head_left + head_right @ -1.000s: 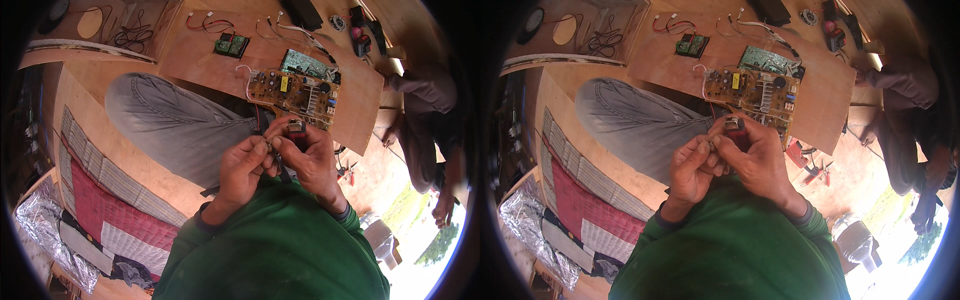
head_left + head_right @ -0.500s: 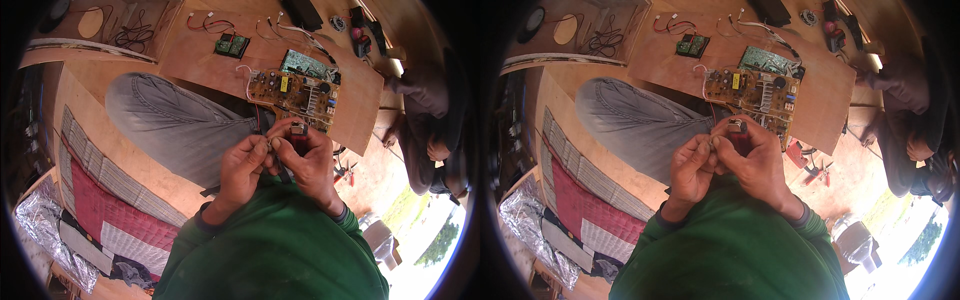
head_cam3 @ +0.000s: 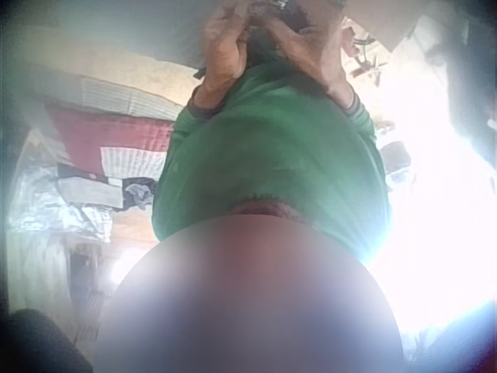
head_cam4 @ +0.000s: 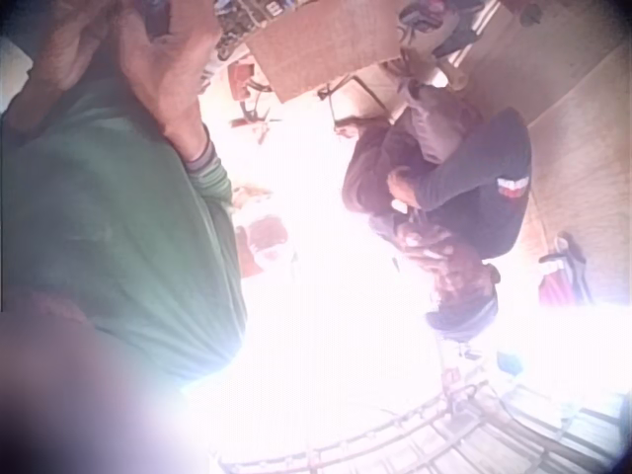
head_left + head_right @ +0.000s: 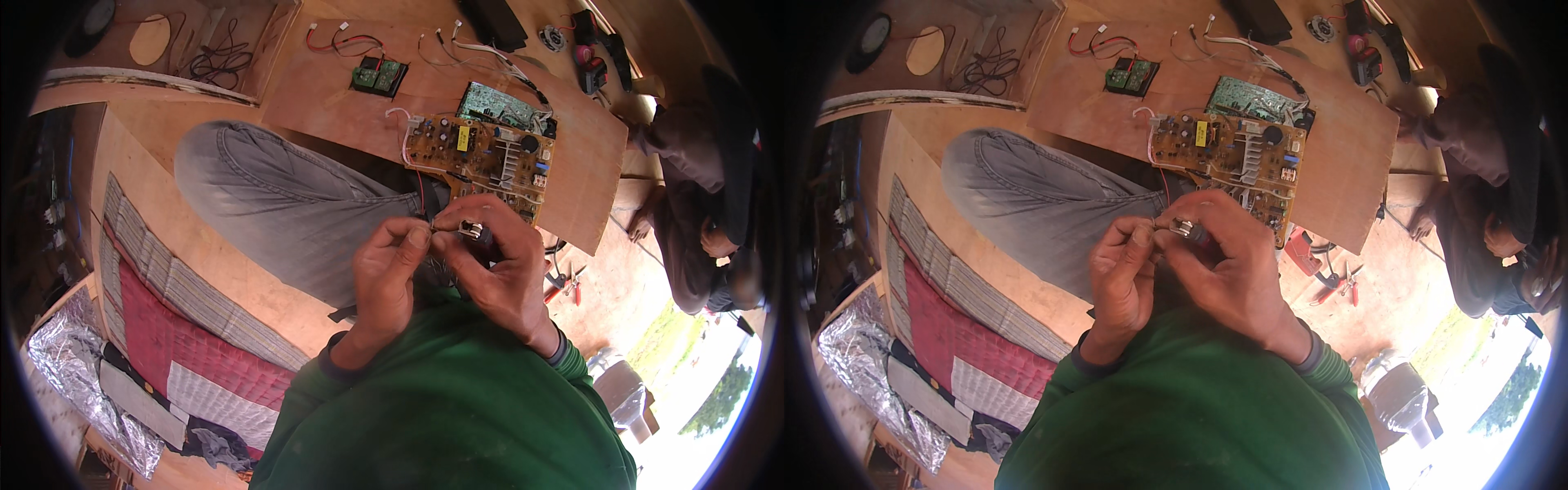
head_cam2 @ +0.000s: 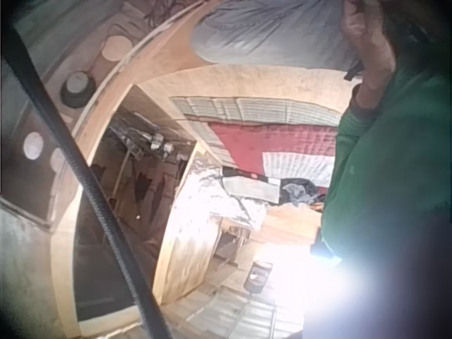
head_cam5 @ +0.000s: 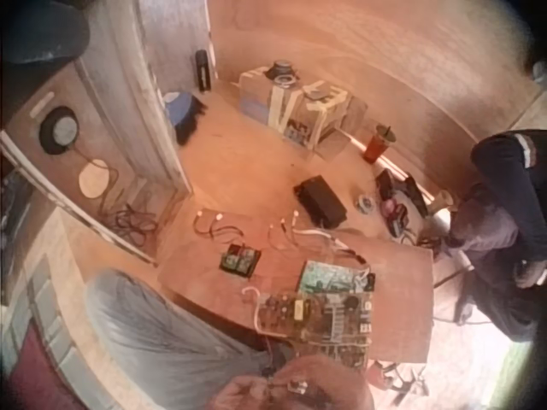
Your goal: The person sits on the floor and works on a circuit board, using wire cutters to trim wires and a lighter to heat-shrink insulation. They handle a small circuit board and various wires, stripping and preparing connections.
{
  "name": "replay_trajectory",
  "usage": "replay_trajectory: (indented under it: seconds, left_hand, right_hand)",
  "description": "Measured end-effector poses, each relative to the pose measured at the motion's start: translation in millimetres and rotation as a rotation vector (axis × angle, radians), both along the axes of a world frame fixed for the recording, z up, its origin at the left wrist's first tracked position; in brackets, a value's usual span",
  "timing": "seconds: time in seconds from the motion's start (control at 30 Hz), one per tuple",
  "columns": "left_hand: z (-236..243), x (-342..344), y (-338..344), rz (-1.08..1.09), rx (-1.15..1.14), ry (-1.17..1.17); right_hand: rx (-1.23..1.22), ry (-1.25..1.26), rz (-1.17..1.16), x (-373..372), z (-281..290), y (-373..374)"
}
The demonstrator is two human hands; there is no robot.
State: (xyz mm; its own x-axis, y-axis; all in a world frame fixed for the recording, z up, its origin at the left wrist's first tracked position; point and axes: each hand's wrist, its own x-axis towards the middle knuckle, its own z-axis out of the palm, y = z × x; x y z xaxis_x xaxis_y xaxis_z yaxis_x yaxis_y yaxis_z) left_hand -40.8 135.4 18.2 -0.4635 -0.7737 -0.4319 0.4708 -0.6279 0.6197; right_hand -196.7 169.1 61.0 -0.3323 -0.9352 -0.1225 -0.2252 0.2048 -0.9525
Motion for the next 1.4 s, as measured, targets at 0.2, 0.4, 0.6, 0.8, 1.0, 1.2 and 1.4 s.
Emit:
replay_trajectory:
  seconds: [0.2,0.4,0.6,0.8,1.0,1.2,1.4]
  left_hand:
    - [9,4,-7,-0.022,-0.19,-0.25]
    - [23,2,-26,-0.09,-0.493,-0.386]
    - [20,2,-28,-0.083,-0.444,-0.393]
    - [13,6,-20,-0.073,-0.309,-0.283]
    - [10,7,-18,-0.067,-0.324,-0.285]
    - [8,8,-19,-0.044,-0.277,-0.241]
    - [13,7,-22,-0.065,-0.303,-0.256]
  right_hand:
    - [0.101,0.018,0.025,-6,8,-2]
    - [0.076,0.06,0.053,-3,13,-4]
    - [-0.026,0.021,-0.04,4,0,0]
    - [-0.047,-0.019,-0.085,8,-2,0]
    - [-0.029,-0.012,-0.06,7,-3,2]
    - [-0.11,0.054,-0.086,7,-8,1]
    - [-0.097,0.076,-0.067,7,-3,0]
